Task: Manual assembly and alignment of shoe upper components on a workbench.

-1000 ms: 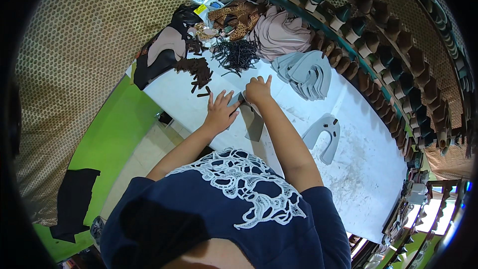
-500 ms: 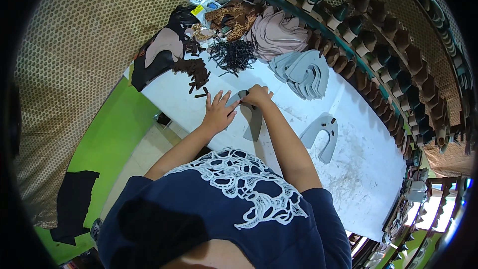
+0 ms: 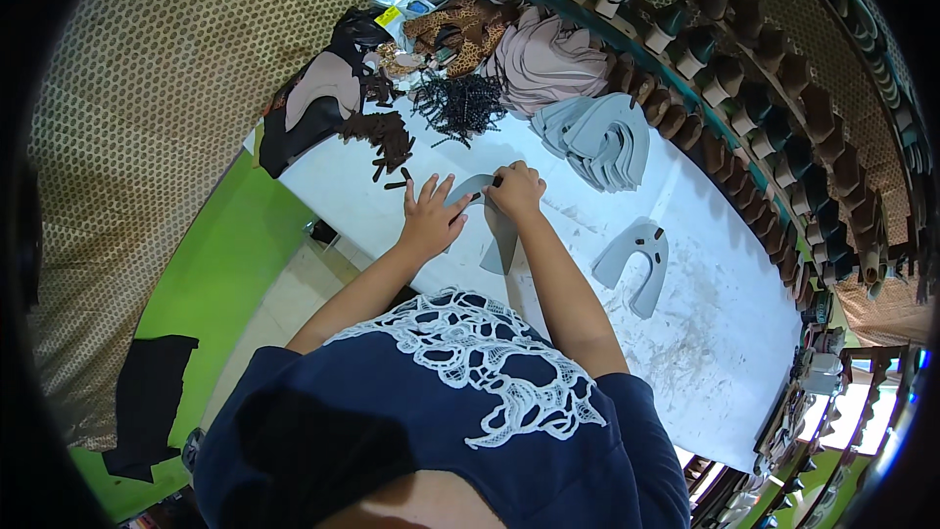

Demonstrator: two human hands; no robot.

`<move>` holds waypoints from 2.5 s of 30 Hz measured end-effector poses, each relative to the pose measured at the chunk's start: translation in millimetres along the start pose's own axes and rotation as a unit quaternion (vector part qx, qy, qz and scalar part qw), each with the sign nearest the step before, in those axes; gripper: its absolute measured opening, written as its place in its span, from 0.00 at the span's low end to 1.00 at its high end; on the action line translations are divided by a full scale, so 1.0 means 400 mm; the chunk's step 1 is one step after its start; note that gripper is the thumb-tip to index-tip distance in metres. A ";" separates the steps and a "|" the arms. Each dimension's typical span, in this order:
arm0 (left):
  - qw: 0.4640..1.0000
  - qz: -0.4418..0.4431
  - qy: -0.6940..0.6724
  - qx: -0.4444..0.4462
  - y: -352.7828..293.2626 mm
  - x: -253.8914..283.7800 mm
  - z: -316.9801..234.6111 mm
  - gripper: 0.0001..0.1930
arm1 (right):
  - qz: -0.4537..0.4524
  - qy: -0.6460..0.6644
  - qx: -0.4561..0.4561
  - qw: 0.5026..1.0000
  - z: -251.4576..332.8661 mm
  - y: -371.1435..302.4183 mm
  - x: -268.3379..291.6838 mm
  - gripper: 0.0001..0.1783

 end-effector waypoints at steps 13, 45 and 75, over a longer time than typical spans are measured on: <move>0.999 0.005 -0.027 -0.025 -0.004 0.005 0.002 0.17 | -0.163 0.044 0.087 0.982 -0.027 -0.228 -0.028 0.19; 0.999 0.028 -0.014 -0.013 0.010 -0.006 -0.001 0.21 | -0.132 0.011 0.095 0.987 0.019 -0.174 -0.005 0.16; 0.998 0.045 -0.019 0.026 0.010 -0.021 0.017 0.30 | -0.147 -0.027 0.001 0.989 -0.036 -0.257 -0.034 0.31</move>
Point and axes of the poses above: each hand's wrist, its own y-axis towards the middle knuckle, its own x-axis out of the back of the hand, z = x × y, the point moved 3 cm from there along y, towards the middle knuckle, and after that the axes turned 6 degrees about x, right-handed, at the moved point
